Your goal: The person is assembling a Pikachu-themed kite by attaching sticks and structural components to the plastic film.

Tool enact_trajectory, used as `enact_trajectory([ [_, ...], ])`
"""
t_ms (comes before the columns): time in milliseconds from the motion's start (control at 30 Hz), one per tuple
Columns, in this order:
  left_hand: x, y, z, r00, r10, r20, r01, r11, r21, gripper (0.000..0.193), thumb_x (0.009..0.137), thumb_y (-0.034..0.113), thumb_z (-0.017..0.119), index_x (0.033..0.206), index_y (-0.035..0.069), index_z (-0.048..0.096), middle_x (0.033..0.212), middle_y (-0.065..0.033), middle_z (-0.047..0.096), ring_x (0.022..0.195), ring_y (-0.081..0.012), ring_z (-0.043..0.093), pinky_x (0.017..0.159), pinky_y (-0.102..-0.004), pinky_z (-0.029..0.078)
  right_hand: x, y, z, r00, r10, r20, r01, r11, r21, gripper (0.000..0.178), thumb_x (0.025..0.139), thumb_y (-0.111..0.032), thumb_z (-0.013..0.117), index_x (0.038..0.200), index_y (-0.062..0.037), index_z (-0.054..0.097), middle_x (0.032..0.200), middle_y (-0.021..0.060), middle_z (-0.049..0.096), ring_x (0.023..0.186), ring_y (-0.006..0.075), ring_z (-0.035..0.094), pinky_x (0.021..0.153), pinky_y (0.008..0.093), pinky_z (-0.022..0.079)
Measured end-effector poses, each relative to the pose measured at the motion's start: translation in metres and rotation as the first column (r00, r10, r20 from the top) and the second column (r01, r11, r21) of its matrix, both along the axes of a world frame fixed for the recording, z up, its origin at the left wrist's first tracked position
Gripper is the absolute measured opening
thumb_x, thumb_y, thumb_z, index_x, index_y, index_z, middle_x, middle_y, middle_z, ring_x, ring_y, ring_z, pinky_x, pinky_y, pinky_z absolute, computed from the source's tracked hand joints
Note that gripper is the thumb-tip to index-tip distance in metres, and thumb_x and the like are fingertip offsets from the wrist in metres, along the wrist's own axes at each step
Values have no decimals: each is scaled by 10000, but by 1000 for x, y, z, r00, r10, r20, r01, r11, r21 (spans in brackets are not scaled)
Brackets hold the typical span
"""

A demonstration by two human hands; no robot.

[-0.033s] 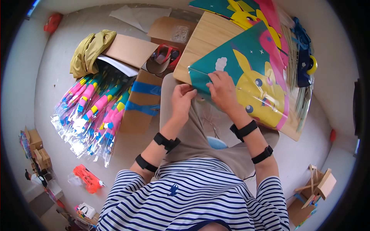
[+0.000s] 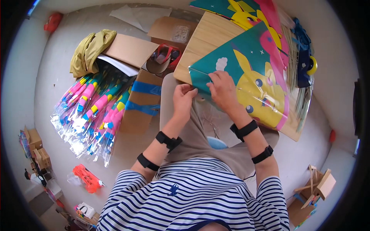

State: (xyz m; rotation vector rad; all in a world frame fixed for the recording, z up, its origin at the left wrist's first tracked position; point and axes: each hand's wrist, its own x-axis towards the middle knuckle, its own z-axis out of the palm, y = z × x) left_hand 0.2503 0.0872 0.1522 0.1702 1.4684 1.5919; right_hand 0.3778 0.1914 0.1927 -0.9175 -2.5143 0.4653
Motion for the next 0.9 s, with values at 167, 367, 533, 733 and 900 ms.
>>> enact_trajectory([
  [167,2,7,0,994,-90,58,94,994,-65,135,890,95,716,944,74,595,861,36,603,761,-57,534,700,-226,440,-3,15,1,1000,17,0,-17,1000,-21,291,781,-89,711,1056,-14,652,1042,131,627,1006,334,574,861,445,468],
  [367,2,23,24,992,-39,120,31,997,67,141,882,27,699,845,65,568,783,38,568,711,-39,505,634,-208,402,-43,60,12,965,225,137,-215,973,-83,297,798,-66,690,1092,-38,662,1106,138,646,1071,355,573,908,438,480],
  [533,-8,30,33,990,-77,118,62,990,130,164,879,6,687,830,78,548,776,55,541,716,-29,486,646,-203,391,-64,84,9,919,321,228,-294,945,-145,274,798,-66,687,1072,-76,676,1078,117,634,1051,342,566,904,433,474],
  [733,-11,29,30,980,-76,185,64,995,73,158,872,64,716,843,78,561,765,50,542,715,-36,505,626,-204,406,-77,96,2,890,354,288,-317,933,-169,182,780,-64,694,955,-100,660,978,110,600,996,340,564,856,449,467],
  [900,-31,42,48,974,-29,223,56,992,-116,150,849,124,748,889,67,615,757,34,585,657,-58,540,591,-217,435,-80,98,2,890,352,289,-304,932,-198,145,774,-54,684,909,-91,646,962,114,597,984,345,567,827,452,470],
])
